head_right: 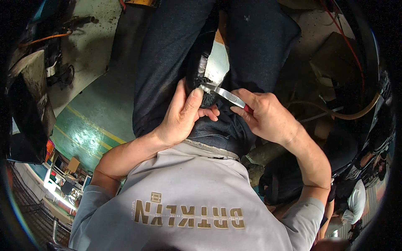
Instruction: The person sits with a black shoe on their lap and uses pliers to scrape and clean the sole. They apply a liquid from a bottle to the sole and use a pneumatic tool to smooth the surface. The person repeats these steps on different shoes throughout the clip.
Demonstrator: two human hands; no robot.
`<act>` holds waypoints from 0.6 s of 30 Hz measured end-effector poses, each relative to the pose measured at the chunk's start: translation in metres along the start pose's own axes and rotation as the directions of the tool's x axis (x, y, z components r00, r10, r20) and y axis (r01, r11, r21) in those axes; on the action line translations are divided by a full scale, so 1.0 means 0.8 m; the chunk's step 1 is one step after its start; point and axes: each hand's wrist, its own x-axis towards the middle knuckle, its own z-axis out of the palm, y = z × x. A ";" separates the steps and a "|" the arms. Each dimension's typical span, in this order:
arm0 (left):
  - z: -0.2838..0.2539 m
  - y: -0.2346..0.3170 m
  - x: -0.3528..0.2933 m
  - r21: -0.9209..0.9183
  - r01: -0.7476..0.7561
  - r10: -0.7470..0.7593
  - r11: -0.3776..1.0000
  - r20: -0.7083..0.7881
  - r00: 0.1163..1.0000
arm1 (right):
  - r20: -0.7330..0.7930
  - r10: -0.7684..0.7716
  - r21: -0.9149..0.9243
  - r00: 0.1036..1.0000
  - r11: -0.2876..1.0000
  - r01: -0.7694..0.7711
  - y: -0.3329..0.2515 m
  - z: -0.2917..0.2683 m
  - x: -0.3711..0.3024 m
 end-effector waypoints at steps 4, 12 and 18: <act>-0.002 0.001 0.004 0.023 0.022 -0.022 0.999 0.001 1.000 | -0.092 -0.013 0.032 0.996 0.999 0.016 0.010 0.020 -0.007; -0.001 -0.001 0.005 -0.051 0.006 -0.004 0.999 0.042 0.999 | -0.096 0.001 0.048 0.995 0.999 0.004 0.009 0.020 -0.009; 0.001 -0.001 0.002 -0.202 0.054 -0.057 0.978 -0.005 0.998 | -0.098 0.019 0.097 0.995 0.995 -0.010 0.011 0.024 -0.008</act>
